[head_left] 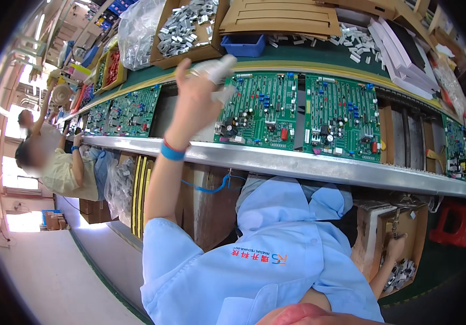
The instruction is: Assembling electronic components like transformers and heat sinks onto printed circuit boards on an assembly line.
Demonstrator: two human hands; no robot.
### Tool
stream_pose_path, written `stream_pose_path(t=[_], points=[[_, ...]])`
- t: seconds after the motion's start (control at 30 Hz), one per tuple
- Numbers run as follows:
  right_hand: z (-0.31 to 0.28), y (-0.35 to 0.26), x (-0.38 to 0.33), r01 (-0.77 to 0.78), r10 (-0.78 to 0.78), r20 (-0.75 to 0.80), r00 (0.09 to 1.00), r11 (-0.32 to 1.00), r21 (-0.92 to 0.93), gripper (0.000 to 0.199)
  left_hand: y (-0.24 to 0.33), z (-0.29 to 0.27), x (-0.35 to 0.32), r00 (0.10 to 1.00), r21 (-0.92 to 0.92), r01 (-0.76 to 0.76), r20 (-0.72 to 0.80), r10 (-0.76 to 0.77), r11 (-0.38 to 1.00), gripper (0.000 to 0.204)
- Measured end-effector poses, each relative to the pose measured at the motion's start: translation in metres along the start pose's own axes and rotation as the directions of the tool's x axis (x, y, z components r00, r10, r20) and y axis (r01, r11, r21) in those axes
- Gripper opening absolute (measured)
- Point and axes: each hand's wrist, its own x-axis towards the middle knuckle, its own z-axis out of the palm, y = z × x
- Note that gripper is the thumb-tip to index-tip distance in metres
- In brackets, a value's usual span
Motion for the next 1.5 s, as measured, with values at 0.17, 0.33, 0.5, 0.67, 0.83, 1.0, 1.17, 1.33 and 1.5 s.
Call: stream_pose_path(t=[0.17,0.33,0.5,0.67,0.83,1.0,1.17,1.33,1.5], points=[[0.006,0.101,0.045,-0.392,0.384,0.199,0.901,0.53,0.752,0.043,-0.14,0.011,0.045,0.948,0.245,0.318,-0.054,-0.314,0.916,0.033],[-0.071,0.118,0.038,-0.198,0.163,0.227,0.96,-0.177,0.964,0.044,-0.21,0.047,0.069,0.898,0.297,0.42,0.002,-0.441,0.857,0.031],[-0.162,0.026,0.038,0.021,0.162,0.013,0.987,-0.204,0.979,0.051,-0.214,0.062,0.091,0.852,0.247,0.482,0.09,-0.515,0.84,0.033],[-0.231,-0.108,0.043,0.085,-0.234,-0.109,0.966,-0.11,0.99,0.061,-0.194,0.08,0.134,0.897,0.152,0.436,0.008,-0.442,0.887,0.029],[-0.243,-0.28,0.058,0.196,-0.624,-0.097,0.776,0.092,0.976,0.068,-0.172,0.099,0.178,0.952,0.138,0.305,-0.031,-0.304,0.942,0.035],[-0.225,-0.343,0.072,0.177,-0.76,0.046,0.648,0.209,0.962,0.066,-0.151,0.094,0.195,0.913,0.017,0.407,0.005,-0.407,0.913,0.033],[-0.217,-0.327,0.107,0.258,-0.85,0.001,0.528,0.162,0.952,0.05,-0.157,0.109,0.181,0.949,0.132,0.138,-0.3,-0.093,0.982,0.017],[-0.205,-0.357,0.123,0.293,-0.884,0.044,0.465,0.201,0.935,0.049,-0.141,-0.02,-0.001,0.88,0.156,0.336,-0.405,-0.25,0.929,0.022],[-0.216,-0.363,0.122,0.276,-0.91,0.121,0.396,0.244,0.93,0.054,-0.133,-0.112,-0.219,0.651,0.469,0.748,-0.383,-0.655,0.469,0.024]])
